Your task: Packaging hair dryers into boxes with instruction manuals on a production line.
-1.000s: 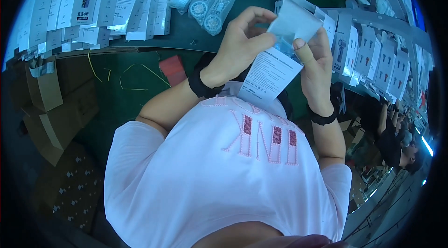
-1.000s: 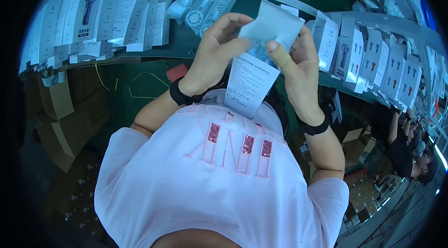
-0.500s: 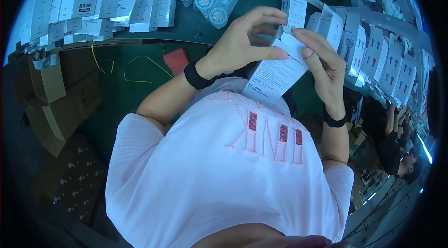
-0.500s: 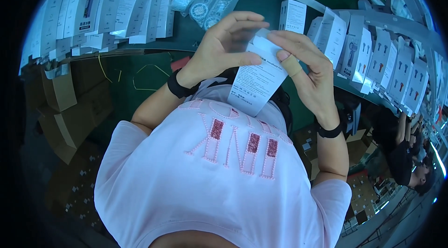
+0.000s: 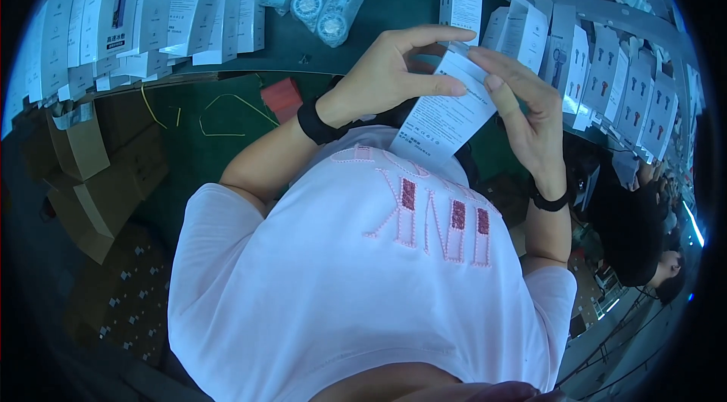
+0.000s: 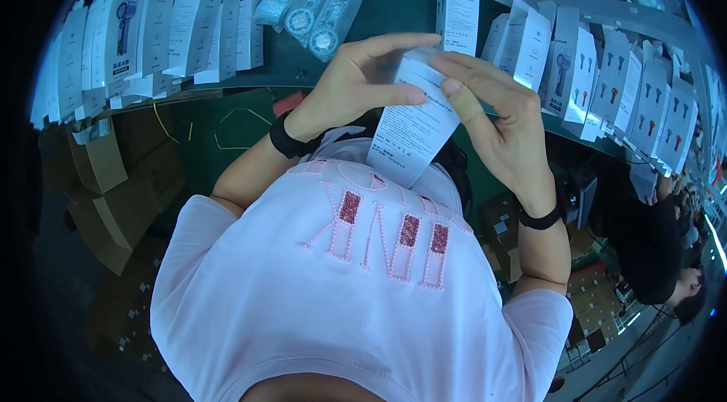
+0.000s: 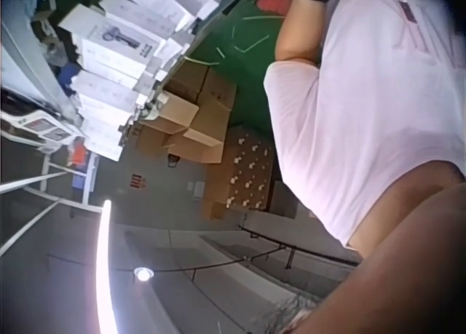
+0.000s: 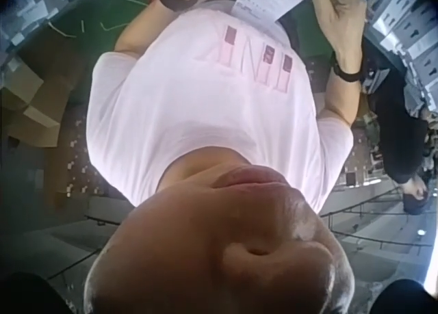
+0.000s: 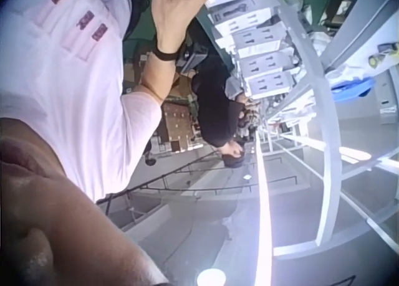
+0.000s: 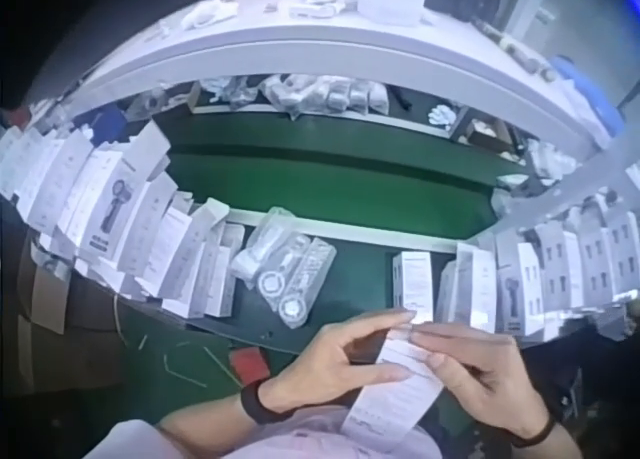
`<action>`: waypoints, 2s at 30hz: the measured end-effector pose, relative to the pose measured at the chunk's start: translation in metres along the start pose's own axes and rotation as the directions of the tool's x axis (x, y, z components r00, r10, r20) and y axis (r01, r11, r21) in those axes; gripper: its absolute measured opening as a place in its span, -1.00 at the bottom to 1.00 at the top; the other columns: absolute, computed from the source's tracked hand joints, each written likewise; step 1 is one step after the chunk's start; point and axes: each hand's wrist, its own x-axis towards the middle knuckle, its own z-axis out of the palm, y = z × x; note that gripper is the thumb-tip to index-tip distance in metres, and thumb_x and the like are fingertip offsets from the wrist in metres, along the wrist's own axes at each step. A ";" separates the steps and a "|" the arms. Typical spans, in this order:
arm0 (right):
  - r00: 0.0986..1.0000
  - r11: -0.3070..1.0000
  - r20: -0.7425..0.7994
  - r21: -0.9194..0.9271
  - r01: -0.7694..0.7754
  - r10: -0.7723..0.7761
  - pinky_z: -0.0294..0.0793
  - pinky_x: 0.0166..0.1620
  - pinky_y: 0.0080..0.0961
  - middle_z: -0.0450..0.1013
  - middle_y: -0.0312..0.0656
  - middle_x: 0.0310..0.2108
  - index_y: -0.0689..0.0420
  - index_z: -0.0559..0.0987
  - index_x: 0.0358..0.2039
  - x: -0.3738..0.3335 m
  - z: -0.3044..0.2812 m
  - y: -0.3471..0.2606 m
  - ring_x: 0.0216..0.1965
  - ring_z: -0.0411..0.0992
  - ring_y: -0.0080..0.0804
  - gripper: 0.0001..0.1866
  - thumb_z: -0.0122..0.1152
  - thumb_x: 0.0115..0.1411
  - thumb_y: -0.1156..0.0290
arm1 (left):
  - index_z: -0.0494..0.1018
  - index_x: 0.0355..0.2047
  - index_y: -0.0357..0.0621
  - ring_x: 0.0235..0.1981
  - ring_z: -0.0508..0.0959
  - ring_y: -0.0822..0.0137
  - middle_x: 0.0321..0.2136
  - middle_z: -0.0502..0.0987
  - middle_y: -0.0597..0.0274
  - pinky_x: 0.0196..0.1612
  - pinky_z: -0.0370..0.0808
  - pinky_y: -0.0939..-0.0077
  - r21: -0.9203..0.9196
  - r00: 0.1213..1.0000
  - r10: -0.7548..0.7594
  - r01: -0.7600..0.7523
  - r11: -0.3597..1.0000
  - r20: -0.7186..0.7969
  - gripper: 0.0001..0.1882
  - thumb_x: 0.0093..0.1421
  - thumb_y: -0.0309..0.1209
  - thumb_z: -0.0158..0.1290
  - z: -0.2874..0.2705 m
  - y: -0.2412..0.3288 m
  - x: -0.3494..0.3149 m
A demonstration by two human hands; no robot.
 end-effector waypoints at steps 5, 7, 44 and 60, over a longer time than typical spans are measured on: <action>1.000 0.989 0.015 -0.147 0.020 -0.018 0.32 0.13 -0.30 0.42 -0.03 0.04 0.14 0.47 0.07 -0.009 -0.005 0.014 0.08 0.39 -0.14 -0.57 0.20 0.17 0.39 | 0.22 0.21 -0.21 0.09 0.36 0.36 0.09 0.36 0.11 0.10 0.37 0.43 -0.052 0.995 -0.001 0.006 0.999 0.103 -0.32 0.08 -0.52 0.22 0.013 -0.016 0.009; 0.999 0.987 -0.024 -0.155 0.031 -0.035 0.30 0.16 -0.30 0.40 -0.02 0.06 0.14 0.47 0.07 -0.015 -0.003 0.029 0.11 0.37 -0.13 -0.57 0.19 0.18 0.39 | 0.09 0.28 -0.18 0.12 0.33 0.34 0.14 0.31 0.13 0.14 0.33 0.38 -0.087 0.983 -0.090 0.105 0.991 0.159 -0.25 0.12 -0.49 0.19 0.016 -0.022 0.015; 0.875 0.978 -0.469 -0.205 0.029 -0.124 0.41 0.06 -0.33 0.20 0.10 0.18 0.24 0.22 0.23 0.124 -0.068 0.122 0.10 0.34 -0.11 -0.26 0.32 0.08 0.35 | 0.30 0.09 -0.03 -0.12 0.47 -0.04 -0.07 0.40 -0.12 -0.08 0.44 0.20 0.666 0.958 -0.024 0.217 0.714 -0.287 -0.54 0.21 -0.19 0.01 0.005 -0.123 0.171; 0.480 0.462 -0.822 -0.312 -0.830 0.308 -0.04 0.32 -0.13 -0.20 0.33 0.32 0.40 -0.23 0.29 0.297 -0.204 0.248 0.33 -0.18 0.28 0.16 0.26 -0.07 0.08 | 0.40 0.01 -0.08 0.02 0.32 -0.01 -0.05 0.43 0.01 0.08 0.26 0.11 0.782 0.979 0.166 -0.012 0.623 -0.118 -0.64 0.21 -0.32 0.00 -0.009 -0.145 0.184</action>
